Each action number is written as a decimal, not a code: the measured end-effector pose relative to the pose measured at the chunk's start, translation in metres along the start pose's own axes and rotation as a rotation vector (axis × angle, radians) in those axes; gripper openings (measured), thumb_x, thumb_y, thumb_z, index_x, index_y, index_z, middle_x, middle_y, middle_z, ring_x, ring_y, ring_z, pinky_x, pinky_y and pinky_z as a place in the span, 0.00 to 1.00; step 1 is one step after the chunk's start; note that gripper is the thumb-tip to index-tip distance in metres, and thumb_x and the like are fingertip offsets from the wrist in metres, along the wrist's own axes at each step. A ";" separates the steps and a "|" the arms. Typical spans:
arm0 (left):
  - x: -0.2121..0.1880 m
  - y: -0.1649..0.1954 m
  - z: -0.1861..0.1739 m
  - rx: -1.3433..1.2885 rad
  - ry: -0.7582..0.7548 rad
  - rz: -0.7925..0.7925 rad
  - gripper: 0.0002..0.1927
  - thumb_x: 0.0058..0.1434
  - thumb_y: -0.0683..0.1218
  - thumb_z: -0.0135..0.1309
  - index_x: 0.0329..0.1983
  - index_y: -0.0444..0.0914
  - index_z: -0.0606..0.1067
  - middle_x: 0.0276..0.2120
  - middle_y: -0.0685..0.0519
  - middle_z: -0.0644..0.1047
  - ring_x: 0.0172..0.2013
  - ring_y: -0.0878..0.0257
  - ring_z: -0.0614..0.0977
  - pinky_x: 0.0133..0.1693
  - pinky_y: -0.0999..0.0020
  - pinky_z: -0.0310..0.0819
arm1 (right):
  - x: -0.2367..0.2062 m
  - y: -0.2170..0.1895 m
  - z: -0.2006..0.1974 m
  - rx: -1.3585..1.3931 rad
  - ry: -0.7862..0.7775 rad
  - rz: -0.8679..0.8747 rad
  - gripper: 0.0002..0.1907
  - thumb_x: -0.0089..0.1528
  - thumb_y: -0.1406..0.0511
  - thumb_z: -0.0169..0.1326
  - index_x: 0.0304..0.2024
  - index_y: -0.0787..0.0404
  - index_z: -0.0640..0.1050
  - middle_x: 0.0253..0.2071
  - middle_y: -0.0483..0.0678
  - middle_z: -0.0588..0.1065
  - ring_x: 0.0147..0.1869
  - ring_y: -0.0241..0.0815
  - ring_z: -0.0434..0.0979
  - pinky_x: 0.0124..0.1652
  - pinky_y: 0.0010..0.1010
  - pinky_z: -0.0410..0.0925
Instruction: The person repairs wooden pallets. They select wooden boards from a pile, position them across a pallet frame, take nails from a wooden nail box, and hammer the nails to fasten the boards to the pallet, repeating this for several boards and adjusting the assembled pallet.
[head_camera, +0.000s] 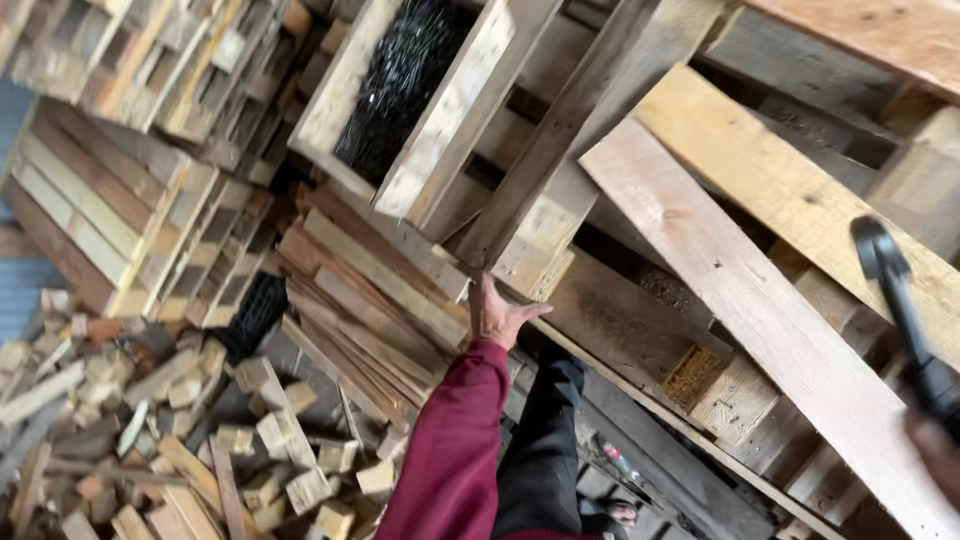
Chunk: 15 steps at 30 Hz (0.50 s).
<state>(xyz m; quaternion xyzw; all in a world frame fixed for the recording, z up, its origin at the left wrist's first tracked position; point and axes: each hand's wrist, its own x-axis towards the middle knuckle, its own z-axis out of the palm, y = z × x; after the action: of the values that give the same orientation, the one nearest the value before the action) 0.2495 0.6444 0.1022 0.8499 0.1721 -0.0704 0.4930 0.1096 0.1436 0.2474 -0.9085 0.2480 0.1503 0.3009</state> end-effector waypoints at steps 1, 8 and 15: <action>0.000 -0.001 0.001 0.057 0.026 0.031 0.71 0.27 0.61 0.80 0.71 0.31 0.56 0.68 0.37 0.65 0.69 0.47 0.66 0.71 0.52 0.59 | -0.028 -0.017 0.023 0.168 -0.053 -0.018 0.24 0.57 0.59 0.62 0.51 0.67 0.77 0.31 0.51 0.75 0.31 0.45 0.76 0.34 0.37 0.74; 0.012 -0.003 0.014 0.201 0.202 0.108 0.79 0.28 0.60 0.81 0.77 0.34 0.45 0.75 0.36 0.51 0.74 0.44 0.51 0.73 0.48 0.39 | -0.088 -0.141 0.211 0.508 -0.413 0.083 0.16 0.61 0.57 0.58 0.43 0.62 0.75 0.20 0.46 0.70 0.21 0.37 0.67 0.22 0.31 0.62; 0.010 -0.016 0.008 0.100 0.221 0.150 0.83 0.22 0.56 0.81 0.78 0.38 0.42 0.77 0.41 0.52 0.77 0.47 0.50 0.74 0.44 0.37 | -0.069 -0.238 0.158 0.544 -0.471 -0.125 0.18 0.64 0.56 0.52 0.42 0.65 0.74 0.25 0.47 0.72 0.23 0.36 0.69 0.21 0.32 0.65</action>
<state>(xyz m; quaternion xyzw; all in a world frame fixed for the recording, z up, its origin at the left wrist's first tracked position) 0.2533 0.6470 0.0820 0.8865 0.1577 0.0523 0.4319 0.1613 0.4320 0.2670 -0.7491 0.1467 0.2654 0.5890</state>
